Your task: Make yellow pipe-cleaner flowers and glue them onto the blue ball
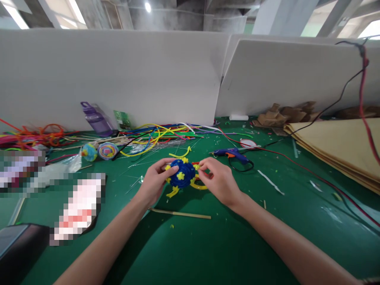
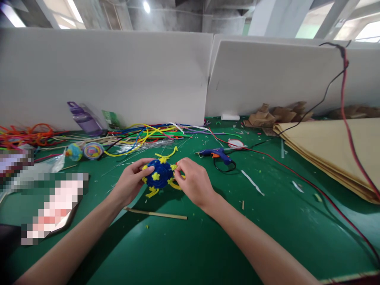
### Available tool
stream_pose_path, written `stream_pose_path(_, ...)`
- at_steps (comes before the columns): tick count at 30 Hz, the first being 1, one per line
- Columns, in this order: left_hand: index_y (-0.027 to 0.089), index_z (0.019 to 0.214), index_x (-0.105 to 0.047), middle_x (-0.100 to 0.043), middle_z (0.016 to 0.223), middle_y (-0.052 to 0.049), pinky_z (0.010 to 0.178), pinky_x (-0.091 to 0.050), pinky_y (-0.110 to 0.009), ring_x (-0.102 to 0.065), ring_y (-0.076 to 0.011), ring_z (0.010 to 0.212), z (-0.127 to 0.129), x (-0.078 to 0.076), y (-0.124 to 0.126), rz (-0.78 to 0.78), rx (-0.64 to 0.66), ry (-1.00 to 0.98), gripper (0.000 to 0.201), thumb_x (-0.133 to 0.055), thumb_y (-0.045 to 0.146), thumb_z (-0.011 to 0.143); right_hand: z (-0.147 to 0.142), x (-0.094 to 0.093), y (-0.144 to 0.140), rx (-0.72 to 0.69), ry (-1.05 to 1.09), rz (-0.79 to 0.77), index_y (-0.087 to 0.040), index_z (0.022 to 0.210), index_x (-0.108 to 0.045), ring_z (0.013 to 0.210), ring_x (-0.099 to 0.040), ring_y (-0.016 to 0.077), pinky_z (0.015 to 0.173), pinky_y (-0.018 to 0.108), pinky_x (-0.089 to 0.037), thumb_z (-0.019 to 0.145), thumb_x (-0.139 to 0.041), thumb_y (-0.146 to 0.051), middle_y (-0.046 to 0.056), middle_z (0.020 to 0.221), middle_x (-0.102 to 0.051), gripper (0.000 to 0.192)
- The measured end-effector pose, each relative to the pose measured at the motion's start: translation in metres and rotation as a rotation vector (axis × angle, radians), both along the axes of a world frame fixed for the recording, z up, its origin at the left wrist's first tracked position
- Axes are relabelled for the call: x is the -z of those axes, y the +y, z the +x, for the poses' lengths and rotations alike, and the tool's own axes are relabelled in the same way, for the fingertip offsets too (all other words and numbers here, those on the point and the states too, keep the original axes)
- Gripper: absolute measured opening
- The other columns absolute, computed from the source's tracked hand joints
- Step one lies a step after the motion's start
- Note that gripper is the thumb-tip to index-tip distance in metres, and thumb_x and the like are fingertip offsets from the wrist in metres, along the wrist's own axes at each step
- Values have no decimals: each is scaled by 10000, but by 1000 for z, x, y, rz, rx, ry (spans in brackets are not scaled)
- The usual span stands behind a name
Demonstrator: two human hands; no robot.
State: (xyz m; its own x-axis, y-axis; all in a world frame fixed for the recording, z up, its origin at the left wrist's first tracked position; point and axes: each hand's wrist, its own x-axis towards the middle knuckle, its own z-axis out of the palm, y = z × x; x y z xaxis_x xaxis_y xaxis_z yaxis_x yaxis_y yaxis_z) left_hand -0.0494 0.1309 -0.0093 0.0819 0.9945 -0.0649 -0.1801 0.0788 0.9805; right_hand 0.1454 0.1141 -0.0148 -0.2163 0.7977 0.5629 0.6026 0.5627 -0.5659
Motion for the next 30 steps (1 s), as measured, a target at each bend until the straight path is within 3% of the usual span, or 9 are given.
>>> stream_pose_path(11, 176, 917, -676, -689, 829, -30, 648, -476, -211, -611, -127, 701, 0, 1, 0, 13, 1, 0, 335, -776, 294, 619, 1, -3, -1, -114, -59, 15, -184, 827, -574, 879, -573, 161, 779, 292, -443, 862, -475, -167, 53, 894, -613, 107)
stream_pose_path(14, 178, 915, -682, -694, 821, -28, 632, -474, -207, -612, -124, 681, 0, 0, 0, -5, -13, -22, 363, -792, 301, 592, 0, -4, 1, -109, -4, -24, -184, 821, -570, 845, -570, 158, 752, 290, -449, 835, -490, -171, 52, 888, -611, 83)
stream_pose_path(17, 176, 911, -687, -694, 818, -27, 603, -468, -194, -610, -116, 661, 0, -2, 0, -22, -24, -33, 373, -801, 296, 577, -1, -7, 4, -59, 175, -204, -182, 825, -570, 761, -576, 147, 660, 271, -460, 823, -516, -258, 45, 848, -614, 93)
stream_pose_path(22, 182, 931, -680, -690, 809, -23, 592, -468, -180, -605, -107, 656, 0, -2, 0, -51, -10, -41, 372, -795, 289, 593, -2, -11, 9, -152, 483, -721, -159, 788, -578, 568, -549, 107, 470, 214, -376, 802, -542, -397, 21, 670, -591, 241)
stream_pose_path(26, 179, 940, -680, -688, 797, -28, 589, -469, -183, -607, -113, 658, 0, -2, -1, -55, 8, -34, 369, -788, 292, 605, -1, -11, 11, -154, 558, -802, -153, 760, -586, 507, -493, 80, 425, 196, -291, 741, -616, -393, 0, 608, -557, 242)
stream_pose_path(30, 183, 947, -685, -699, 848, -44, 613, -484, -214, -624, -140, 691, -1, -1, -1, -58, 34, -42, 384, -791, 289, 594, 0, -12, 9, -155, 570, -792, -162, 720, -575, 489, -460, 73, 433, 197, -294, 713, -636, -359, -39, 535, -490, 207)
